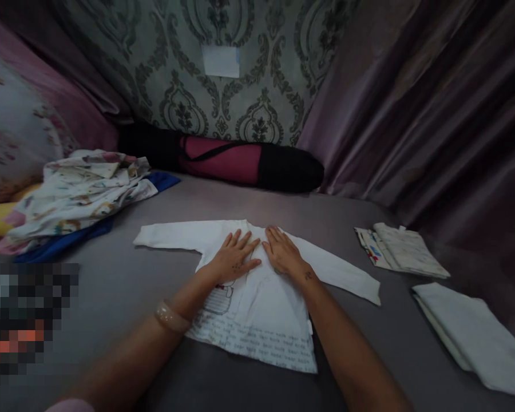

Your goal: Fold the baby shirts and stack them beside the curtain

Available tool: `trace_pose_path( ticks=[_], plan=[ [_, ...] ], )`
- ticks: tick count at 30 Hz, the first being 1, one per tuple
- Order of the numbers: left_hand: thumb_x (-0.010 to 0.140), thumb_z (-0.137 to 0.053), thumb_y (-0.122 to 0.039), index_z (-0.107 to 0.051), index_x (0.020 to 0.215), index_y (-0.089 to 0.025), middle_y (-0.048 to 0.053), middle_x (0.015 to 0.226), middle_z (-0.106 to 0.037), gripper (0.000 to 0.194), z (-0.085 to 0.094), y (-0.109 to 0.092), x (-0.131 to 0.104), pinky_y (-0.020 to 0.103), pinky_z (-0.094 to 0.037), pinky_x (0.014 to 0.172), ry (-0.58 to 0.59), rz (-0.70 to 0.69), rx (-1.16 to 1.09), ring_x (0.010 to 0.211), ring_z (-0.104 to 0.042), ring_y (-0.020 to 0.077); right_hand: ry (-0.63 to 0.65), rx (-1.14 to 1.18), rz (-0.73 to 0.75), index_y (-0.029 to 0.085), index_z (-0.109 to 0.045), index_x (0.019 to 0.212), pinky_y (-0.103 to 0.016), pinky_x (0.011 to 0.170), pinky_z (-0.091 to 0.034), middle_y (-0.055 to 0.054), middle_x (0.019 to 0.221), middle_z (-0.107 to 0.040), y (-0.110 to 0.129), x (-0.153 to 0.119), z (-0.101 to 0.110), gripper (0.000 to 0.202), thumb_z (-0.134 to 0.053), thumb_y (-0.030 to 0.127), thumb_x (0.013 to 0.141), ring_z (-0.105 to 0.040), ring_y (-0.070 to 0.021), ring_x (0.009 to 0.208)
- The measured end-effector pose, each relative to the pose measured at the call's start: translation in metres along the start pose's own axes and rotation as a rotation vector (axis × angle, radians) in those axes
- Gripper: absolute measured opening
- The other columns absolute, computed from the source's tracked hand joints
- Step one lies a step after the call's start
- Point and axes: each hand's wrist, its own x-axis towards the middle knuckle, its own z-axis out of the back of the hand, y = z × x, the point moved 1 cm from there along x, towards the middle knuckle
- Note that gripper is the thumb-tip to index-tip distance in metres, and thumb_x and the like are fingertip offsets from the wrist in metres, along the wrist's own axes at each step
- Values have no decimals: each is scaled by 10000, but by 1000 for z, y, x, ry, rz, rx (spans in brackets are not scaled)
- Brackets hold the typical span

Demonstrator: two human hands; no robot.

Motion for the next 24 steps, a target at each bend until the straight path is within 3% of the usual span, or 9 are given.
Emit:
trace_pose_path(
  ticks=[3,7,11,14,17,19,22,24],
  plan=[
    [916,-324,-617,-269,1495,-258,115,1557,-241,684,2,0,-1,552,-131,1136,6,6,3,1436,-106,381,-13,89,-43,30,-348,1448,-421,1173,-117,-167,1535,-264,4,11,0,649,-224,438,959,-191,-239,1436],
    [908,-324,-634,-281,1491,-253,110,1562,-227,698,0,3,-1,545,-119,1143,18,-8,-22,1440,-85,371,-134,506,-106,147,-427,1422,-384,1159,-188,-102,1508,-352,-4,9,19,612,-264,493,944,-292,-194,1402],
    [935,-307,-575,-368,1451,-228,106,1555,-254,624,3,9,2,511,-162,1147,-23,-16,-87,1439,-153,330,-459,716,-364,172,-529,1326,-372,1053,-369,-100,1340,-568,-45,-30,47,531,-398,432,882,-506,-206,1247],
    [948,-343,-453,-455,1390,-164,130,1511,-348,540,12,19,3,434,-240,1142,-92,-39,-127,1416,-264,279,-605,648,-642,138,-654,1121,-349,906,-467,-109,1070,-703,-89,-77,63,408,-484,347,815,-628,-226,1027],
    [912,-411,-388,-548,1297,-168,123,1447,-452,464,30,32,-1,374,-339,1095,-127,-30,-174,1327,-428,250,-597,438,-1027,128,-702,912,-321,736,-497,-105,828,-706,-125,-121,72,281,-514,290,778,-656,-242,858],
    [905,-413,-377,-579,1254,-176,114,1401,-508,436,44,40,-6,354,-381,1056,-132,18,-186,1257,-506,240,-541,383,-1161,131,-701,764,-339,694,-490,-121,756,-681,-139,-142,73,177,-564,232,714,-655,-275,829],
    [902,-412,-367,-597,1220,-180,103,1211,-651,413,65,48,-11,336,-442,965,-88,98,-138,1091,-613,230,-458,349,-1230,170,-661,601,-386,680,-488,-121,689,-647,-152,-156,67,77,-611,216,639,-648,-319,831],
    [892,-430,-365,-612,1193,-181,91,1048,-709,397,77,49,-12,323,-478,876,-49,122,-85,924,-659,218,-497,345,-1136,189,-645,556,-415,659,-488,-119,654,-628,-157,-158,61,94,-625,245,629,-648,-329,805]
  ],
)
